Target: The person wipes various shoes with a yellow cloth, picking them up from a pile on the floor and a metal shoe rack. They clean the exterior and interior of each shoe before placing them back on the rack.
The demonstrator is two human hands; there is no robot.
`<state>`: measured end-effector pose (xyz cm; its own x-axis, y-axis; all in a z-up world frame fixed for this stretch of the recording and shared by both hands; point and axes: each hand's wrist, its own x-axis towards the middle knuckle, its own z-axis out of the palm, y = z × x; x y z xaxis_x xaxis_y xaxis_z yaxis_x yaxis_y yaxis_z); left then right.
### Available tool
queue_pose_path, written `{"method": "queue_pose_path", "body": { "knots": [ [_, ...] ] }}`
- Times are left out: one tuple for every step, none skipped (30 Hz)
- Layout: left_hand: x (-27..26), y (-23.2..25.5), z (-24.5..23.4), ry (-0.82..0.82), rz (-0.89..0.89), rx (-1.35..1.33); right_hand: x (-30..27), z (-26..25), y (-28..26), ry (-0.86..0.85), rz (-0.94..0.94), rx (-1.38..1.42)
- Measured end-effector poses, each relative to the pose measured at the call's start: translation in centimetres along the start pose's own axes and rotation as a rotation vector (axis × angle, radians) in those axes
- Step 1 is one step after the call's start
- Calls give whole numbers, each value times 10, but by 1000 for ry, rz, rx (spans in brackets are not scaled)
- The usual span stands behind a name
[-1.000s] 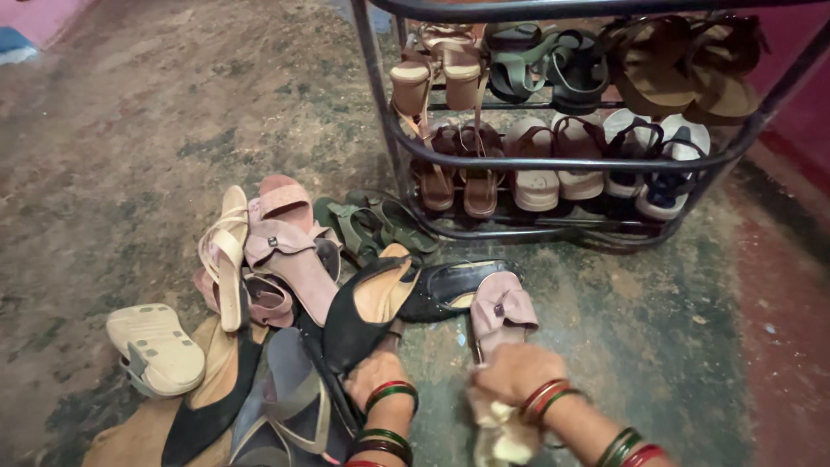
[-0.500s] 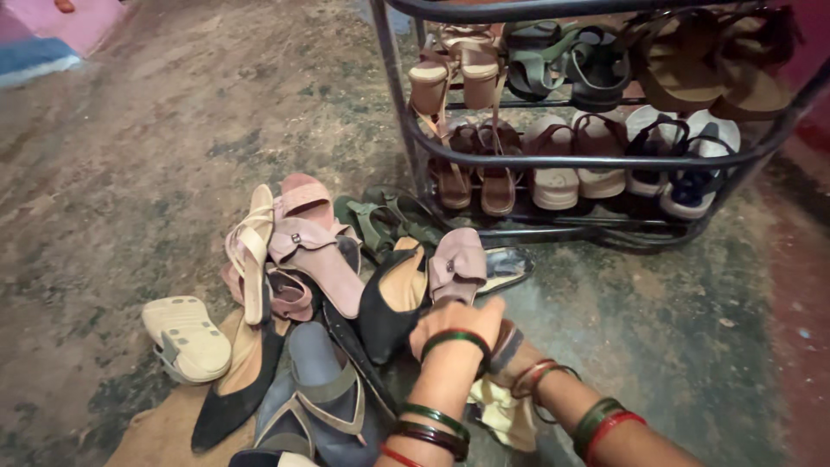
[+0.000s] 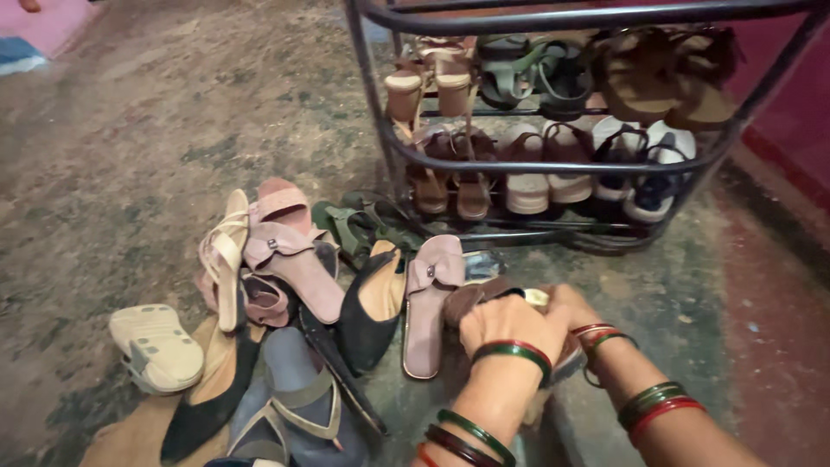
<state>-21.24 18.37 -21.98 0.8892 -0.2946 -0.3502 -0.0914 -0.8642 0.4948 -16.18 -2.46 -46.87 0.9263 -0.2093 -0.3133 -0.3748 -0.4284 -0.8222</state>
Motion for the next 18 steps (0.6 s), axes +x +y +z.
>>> {"method": "queue_pose_path", "body": {
  "knots": [
    [0,1,12,25,16,-10,-14,-16,-15,71,18,-60],
    [1,3,25,19,29,14,-33,-33,-30,141,35,-119],
    [1,4,39,12,41,38,-48,-46,-49,203,106,-214],
    [1,6,54,6,52,63,-61,-58,-68,265,178,-309],
    [-1,8,70,1,81,99,-74,-68,-85,326,252,-402],
    [-3,12,86,-5,110,135,-86,-76,-99,369,221,-390],
    [-5,14,100,-9,143,171,-95,-84,-111,414,191,-378],
    [-6,14,113,-8,133,148,-103,-92,-120,461,160,-366],
    [-7,13,125,-6,122,126,-108,-98,-128,486,180,-335],
    [-8,11,137,-4,112,104,-110,-103,-134,511,199,-303],
    [-7,7,149,-22,101,157,-112,-107,-137,535,217,-274],
    [-5,0,160,-40,91,210,-114,-110,-137,544,141,-209],
    [-3,-7,170,-57,77,264,-114,-112,-135,549,63,-142],
    [-2,-15,179,-91,37,293,-114,-114,-132,553,-15,-75],
    [-1,-22,186,-124,-5,324,-111,-114,-128,527,-29,9],
    [1,-26,191,-157,-48,355,-107,-114,-124,500,-44,94],
    [0,-30,194,-148,2,424,-102,-113,-118,472,-57,178],
    [-2,-35,195,-140,52,493,-96,-109,-112,451,-43,292]
  ]
}}
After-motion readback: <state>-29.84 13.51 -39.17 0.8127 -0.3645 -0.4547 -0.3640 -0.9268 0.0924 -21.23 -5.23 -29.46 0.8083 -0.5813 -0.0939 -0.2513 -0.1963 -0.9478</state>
